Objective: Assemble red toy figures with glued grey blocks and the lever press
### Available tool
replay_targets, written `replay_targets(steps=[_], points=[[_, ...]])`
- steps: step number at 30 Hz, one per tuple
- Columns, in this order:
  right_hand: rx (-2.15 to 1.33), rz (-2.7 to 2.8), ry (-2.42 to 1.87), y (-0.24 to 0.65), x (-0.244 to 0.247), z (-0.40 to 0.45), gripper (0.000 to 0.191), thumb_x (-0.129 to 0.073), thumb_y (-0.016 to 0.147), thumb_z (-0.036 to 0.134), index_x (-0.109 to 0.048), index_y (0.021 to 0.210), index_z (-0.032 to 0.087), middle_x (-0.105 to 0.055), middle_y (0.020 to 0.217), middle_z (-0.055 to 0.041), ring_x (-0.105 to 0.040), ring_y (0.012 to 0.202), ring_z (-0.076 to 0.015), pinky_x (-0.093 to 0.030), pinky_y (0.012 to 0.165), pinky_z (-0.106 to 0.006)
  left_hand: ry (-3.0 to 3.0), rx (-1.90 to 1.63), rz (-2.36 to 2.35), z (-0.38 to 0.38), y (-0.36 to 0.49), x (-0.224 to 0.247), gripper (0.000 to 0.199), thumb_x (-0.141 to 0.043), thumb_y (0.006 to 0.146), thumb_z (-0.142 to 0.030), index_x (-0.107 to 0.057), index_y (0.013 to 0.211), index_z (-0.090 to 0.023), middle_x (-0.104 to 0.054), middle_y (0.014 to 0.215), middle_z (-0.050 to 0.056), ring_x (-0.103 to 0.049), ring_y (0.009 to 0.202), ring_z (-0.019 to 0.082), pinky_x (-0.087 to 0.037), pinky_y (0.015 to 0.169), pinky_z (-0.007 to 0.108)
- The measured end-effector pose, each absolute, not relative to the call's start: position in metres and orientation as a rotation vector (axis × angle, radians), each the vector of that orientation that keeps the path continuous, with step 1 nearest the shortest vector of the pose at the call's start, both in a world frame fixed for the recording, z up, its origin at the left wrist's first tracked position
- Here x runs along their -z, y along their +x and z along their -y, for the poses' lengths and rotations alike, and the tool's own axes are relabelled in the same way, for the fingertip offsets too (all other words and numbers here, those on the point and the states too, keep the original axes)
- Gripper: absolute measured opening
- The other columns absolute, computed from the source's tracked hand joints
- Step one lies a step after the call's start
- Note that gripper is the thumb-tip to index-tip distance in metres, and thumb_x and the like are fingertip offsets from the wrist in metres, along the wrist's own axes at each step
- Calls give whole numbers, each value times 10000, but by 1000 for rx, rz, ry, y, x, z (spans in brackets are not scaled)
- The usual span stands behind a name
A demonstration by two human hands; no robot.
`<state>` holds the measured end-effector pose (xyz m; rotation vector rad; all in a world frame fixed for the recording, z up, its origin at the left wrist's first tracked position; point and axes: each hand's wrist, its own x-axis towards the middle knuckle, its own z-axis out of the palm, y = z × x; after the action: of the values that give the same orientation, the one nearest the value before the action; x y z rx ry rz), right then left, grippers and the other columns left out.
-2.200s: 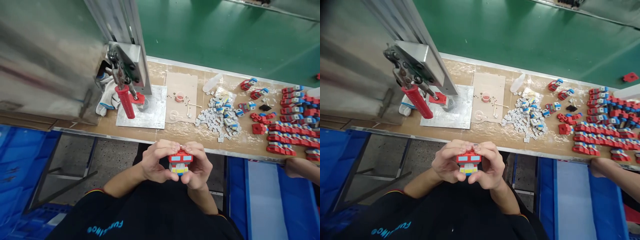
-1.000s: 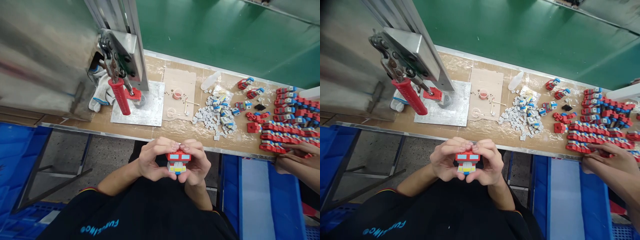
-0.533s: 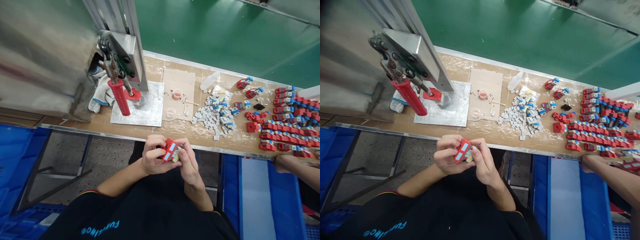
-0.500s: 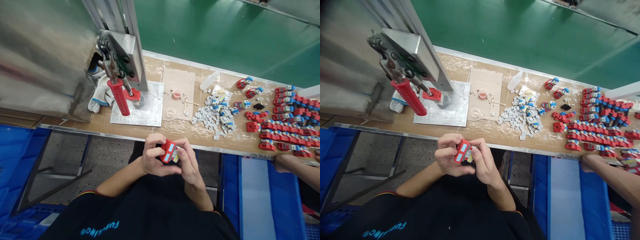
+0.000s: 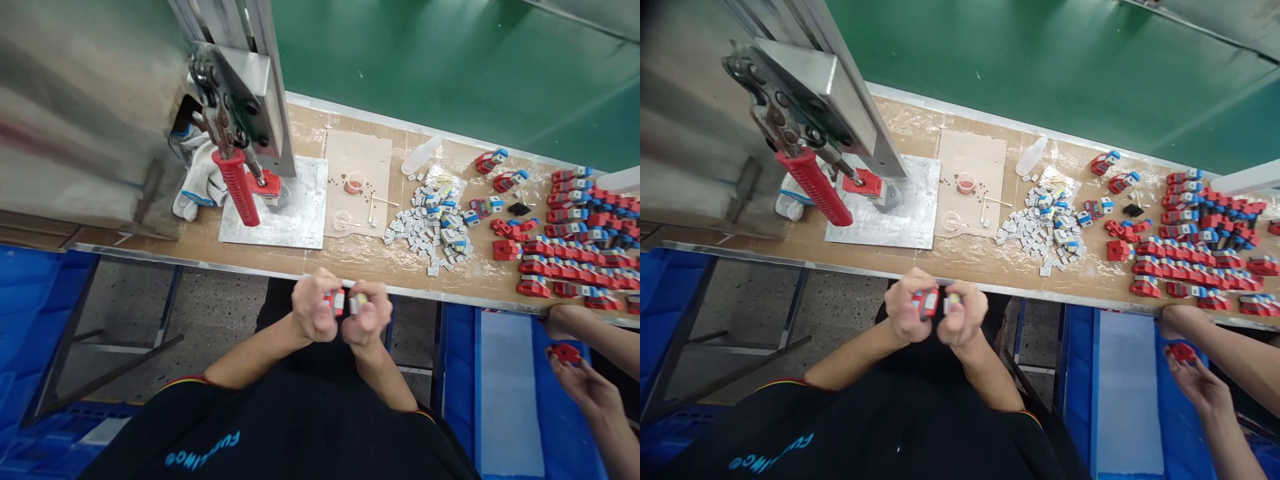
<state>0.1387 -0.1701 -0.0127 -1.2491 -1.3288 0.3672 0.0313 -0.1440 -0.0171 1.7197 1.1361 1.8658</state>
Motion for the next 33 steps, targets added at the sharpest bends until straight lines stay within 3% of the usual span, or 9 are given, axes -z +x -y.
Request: replay_targets(steps=[3,7,10,14,23,25,27,30,33], points=[[-401,1121,-1298,150,12,164,281,-365,1049,365,-590,934,240,-482,670,22,-459,509,-165,-331,496,-304,1182,-1877,-1253,143,31,13,396,-427,1055,-453,-661,860,-201,-638,682,12,-568,547,153,-418,471,267],[-535,1044,-1320,173,14,154,280,-418,1041,452,-575,948,239,-432,690,39,-429,531,-144,-329,534,-286,682,-1660,-951,139,28,4,396,-533,991,-556,-624,837,-203,-631,659,2,-466,457,113,-356,430,229],[-438,1186,-1431,198,28,151,316,-458,1059,525,-582,1116,240,-538,823,6,-556,693,-172,-455,662,-323,436,-1439,-749,138,25,-2,380,-645,947,-555,-620,837,-192,-642,655,-11,-379,399,69,-335,435,217],[-344,1510,-1598,234,52,156,345,-521,1074,514,-598,1256,231,-655,1116,-87,-638,985,-224,-533,888,-405,280,-1310,-616,136,15,-6,381,-756,915,-556,-648,861,-195,-652,675,-17,-415,416,65,-362,474,225],[-259,1501,-1623,258,78,149,293,-789,935,478,-613,940,244,-789,1021,-64,-763,908,-225,-610,757,-353,226,-1226,-577,130,-9,11,571,-861,746,-765,-656,846,-241,-751,960,2,-528,541,73,-442,542,232],[-204,1503,-1623,259,76,146,293,-799,934,454,-602,880,244,-811,1020,-70,-783,935,-236,-624,803,-369,279,-1204,-559,132,-17,14,550,-917,724,-712,-700,906,-241,-742,1042,23,-585,614,81,-485,583,238],[-142,1517,-1635,260,73,145,298,-806,934,429,-593,834,245,-819,1001,-71,-786,937,-241,-622,824,-381,359,-1187,-533,135,-25,17,481,-999,699,-507,-726,991,-240,-721,1125,38,-637,692,92,-525,630,242],[-58,1567,-1663,261,69,145,331,-817,930,399,-573,764,249,-797,914,-58,-771,924,-251,-605,814,-391,463,-1183,-537,137,-32,22,420,-964,726,-216,-724,1069,-255,-692,1166,23,-695,767,98,-565,674,230],[21,1641,-1664,263,65,142,299,-807,948,356,-588,772,255,-771,872,-43,-756,916,-260,-584,832,-411,580,-1184,-554,134,-33,28,357,-913,846,-249,-714,1142,-270,-710,1145,17,-750,822,117,-610,727,238]])
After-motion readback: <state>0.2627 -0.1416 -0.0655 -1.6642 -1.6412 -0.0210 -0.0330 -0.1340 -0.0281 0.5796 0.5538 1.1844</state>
